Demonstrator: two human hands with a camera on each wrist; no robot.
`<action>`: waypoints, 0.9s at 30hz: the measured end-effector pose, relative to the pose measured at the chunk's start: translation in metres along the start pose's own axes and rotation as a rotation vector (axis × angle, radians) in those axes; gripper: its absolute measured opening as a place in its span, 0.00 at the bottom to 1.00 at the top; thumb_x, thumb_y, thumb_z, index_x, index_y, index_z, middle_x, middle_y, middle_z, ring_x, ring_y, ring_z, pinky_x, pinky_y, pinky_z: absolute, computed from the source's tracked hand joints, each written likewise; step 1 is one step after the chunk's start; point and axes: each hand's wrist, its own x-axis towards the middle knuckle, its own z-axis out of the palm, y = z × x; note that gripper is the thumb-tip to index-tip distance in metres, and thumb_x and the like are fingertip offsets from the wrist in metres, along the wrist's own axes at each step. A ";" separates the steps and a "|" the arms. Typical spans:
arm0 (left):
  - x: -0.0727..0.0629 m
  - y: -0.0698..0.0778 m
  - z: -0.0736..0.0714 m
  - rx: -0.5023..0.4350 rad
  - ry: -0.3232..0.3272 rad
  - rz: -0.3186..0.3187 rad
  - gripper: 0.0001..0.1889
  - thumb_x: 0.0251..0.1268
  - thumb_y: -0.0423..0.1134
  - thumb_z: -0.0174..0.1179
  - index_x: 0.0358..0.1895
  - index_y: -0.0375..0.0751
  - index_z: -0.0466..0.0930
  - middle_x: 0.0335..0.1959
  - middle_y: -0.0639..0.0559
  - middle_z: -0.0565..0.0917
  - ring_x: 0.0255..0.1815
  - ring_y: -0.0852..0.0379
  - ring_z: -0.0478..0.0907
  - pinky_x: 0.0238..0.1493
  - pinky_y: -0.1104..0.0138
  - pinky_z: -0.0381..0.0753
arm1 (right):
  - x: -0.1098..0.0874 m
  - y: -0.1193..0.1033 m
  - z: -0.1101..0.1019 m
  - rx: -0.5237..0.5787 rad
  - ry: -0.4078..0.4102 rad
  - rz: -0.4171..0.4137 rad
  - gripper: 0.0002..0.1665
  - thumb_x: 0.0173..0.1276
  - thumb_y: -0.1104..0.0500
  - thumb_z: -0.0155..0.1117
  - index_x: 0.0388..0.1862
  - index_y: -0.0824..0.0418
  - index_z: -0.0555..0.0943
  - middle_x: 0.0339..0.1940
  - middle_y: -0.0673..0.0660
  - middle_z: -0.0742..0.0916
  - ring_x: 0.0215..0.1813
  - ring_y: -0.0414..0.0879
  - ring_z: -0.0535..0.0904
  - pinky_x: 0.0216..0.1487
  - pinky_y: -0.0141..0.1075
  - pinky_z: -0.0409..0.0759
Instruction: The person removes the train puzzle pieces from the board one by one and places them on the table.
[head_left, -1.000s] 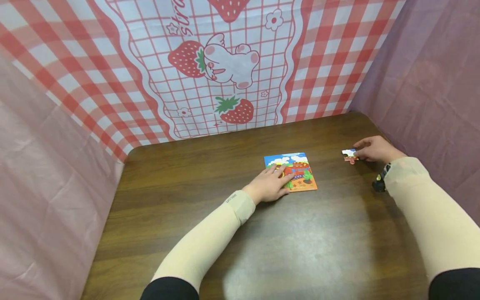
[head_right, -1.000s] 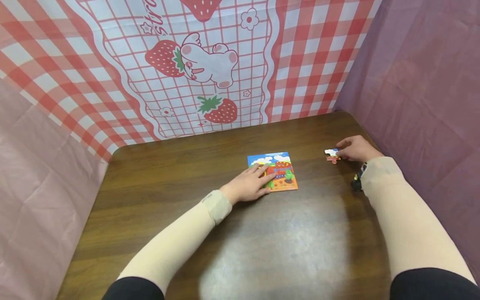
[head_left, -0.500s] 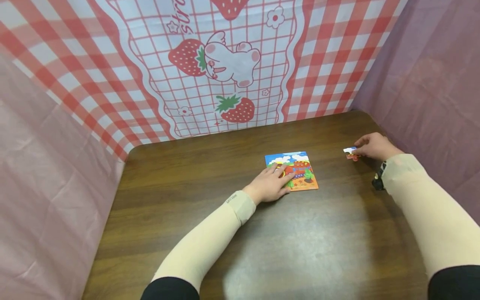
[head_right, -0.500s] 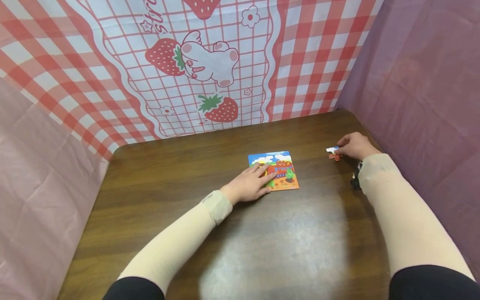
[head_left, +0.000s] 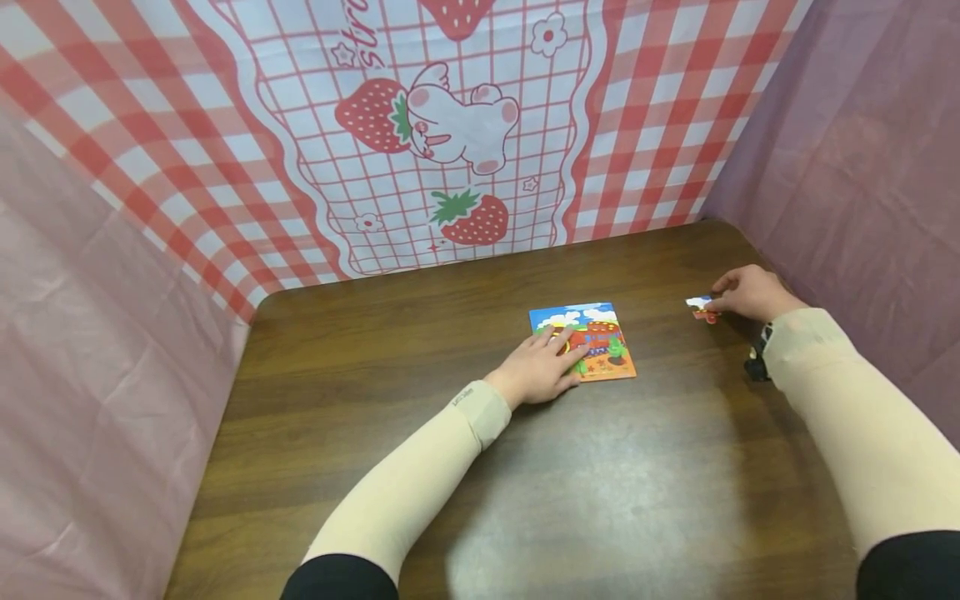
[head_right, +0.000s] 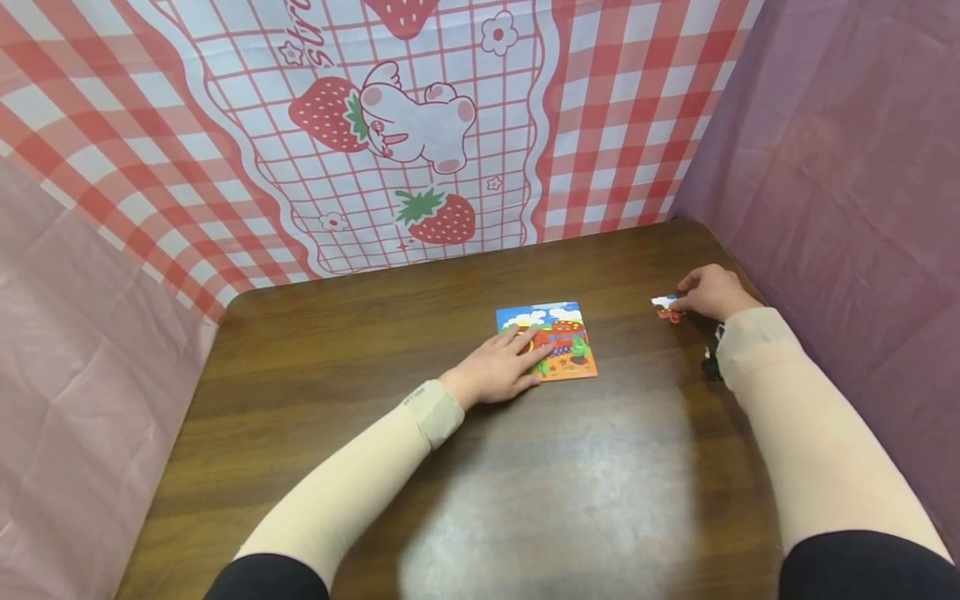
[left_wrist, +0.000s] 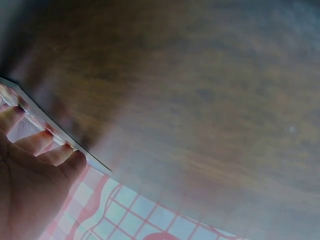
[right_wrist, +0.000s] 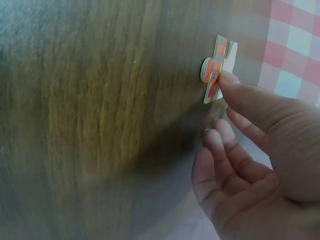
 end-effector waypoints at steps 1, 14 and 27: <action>0.000 0.000 0.000 -0.009 0.000 0.000 0.34 0.81 0.62 0.38 0.84 0.61 0.46 0.83 0.46 0.47 0.81 0.40 0.44 0.75 0.52 0.52 | 0.001 -0.002 0.001 0.002 0.002 -0.003 0.28 0.64 0.52 0.75 0.49 0.76 0.82 0.44 0.72 0.85 0.47 0.66 0.78 0.48 0.58 0.72; -0.004 -0.007 0.001 -0.038 0.009 0.027 0.33 0.81 0.61 0.41 0.83 0.60 0.50 0.82 0.45 0.51 0.81 0.40 0.46 0.74 0.51 0.55 | 0.008 -0.106 0.043 0.069 -0.082 -0.160 0.23 0.65 0.56 0.76 0.52 0.71 0.83 0.40 0.61 0.85 0.40 0.54 0.78 0.38 0.46 0.77; -0.006 -0.013 0.000 0.000 -0.005 0.050 0.32 0.81 0.62 0.38 0.83 0.65 0.50 0.83 0.48 0.50 0.81 0.44 0.47 0.71 0.43 0.59 | 0.021 -0.172 0.079 -0.014 -0.244 -0.129 0.25 0.61 0.53 0.79 0.47 0.72 0.84 0.39 0.62 0.85 0.41 0.54 0.78 0.44 0.48 0.78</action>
